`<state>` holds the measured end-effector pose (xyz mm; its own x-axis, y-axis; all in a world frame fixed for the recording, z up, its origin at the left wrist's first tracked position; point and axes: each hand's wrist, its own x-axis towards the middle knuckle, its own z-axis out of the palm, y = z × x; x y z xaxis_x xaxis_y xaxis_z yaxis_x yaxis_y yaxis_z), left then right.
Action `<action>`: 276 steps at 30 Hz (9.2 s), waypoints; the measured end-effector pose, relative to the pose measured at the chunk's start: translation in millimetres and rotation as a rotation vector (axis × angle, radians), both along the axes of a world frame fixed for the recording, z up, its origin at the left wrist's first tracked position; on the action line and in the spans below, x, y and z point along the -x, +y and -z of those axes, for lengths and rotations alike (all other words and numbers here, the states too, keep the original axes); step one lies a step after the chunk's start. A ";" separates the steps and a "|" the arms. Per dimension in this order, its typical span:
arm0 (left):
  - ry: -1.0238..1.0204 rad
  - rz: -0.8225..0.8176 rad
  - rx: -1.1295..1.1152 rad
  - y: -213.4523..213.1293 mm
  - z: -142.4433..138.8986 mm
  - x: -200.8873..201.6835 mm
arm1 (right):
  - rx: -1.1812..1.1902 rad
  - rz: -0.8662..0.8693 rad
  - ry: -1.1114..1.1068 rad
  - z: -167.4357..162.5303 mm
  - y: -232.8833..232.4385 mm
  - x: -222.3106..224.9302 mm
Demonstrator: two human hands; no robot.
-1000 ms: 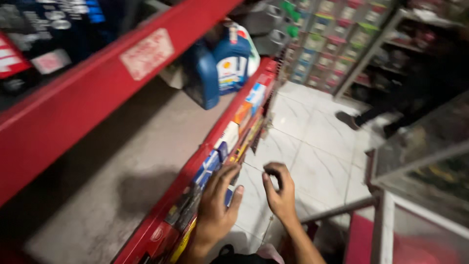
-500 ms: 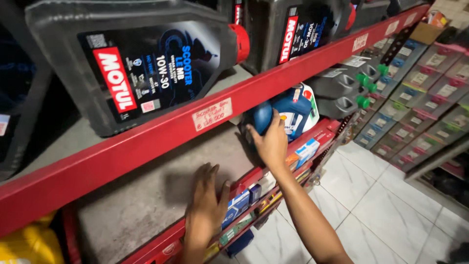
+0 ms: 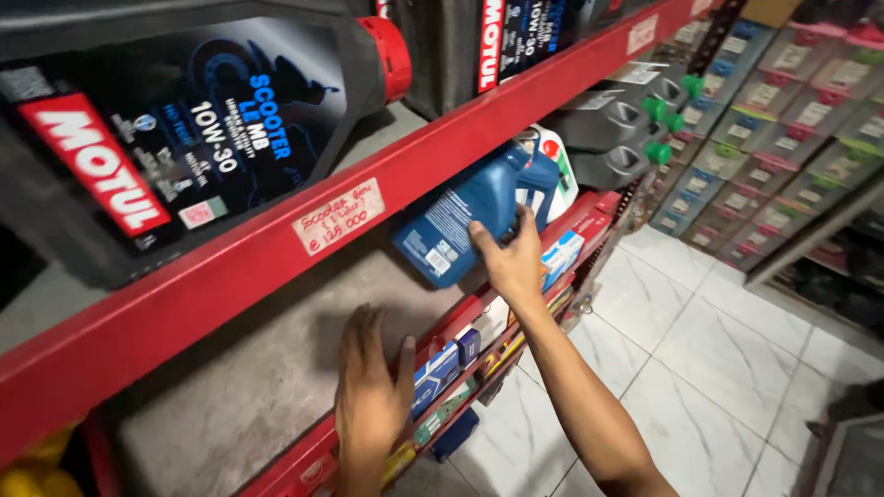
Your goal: The person repeatedly picks up blue and white bottles of motor oil from a red metal shelf and places them onto a glass display counter. The person handles the bottles one by one, moving them from the shelf to the counter in a repetitive sequence.
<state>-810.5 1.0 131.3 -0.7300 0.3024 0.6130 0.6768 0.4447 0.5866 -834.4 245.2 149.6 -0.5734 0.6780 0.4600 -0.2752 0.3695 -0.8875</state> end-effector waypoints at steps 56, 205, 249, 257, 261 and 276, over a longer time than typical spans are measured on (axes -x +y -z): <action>-0.665 2.603 0.460 -293.5 192.1 -437.7 | 0.402 2.020 -0.047 184.3 -708.3 -554.7; -0.516 2.924 0.880 -402.7 189.1 -457.8 | 0.172 2.306 -0.279 210.6 -860.0 -594.8; -0.720 1.236 0.069 19.8 131.7 -64.3 | -0.143 0.451 -0.230 132.9 -168.2 -269.0; -0.563 1.001 -0.070 94.8 90.0 -12.5 | -0.284 0.252 -0.259 102.5 -39.0 -188.0; -0.329 0.917 -0.165 154.8 47.1 4.0 | -0.339 0.173 -0.207 79.4 58.9 -135.9; 0.065 0.181 0.116 347.9 6.6 64.1 | -0.614 0.061 -0.299 34.9 285.1 29.3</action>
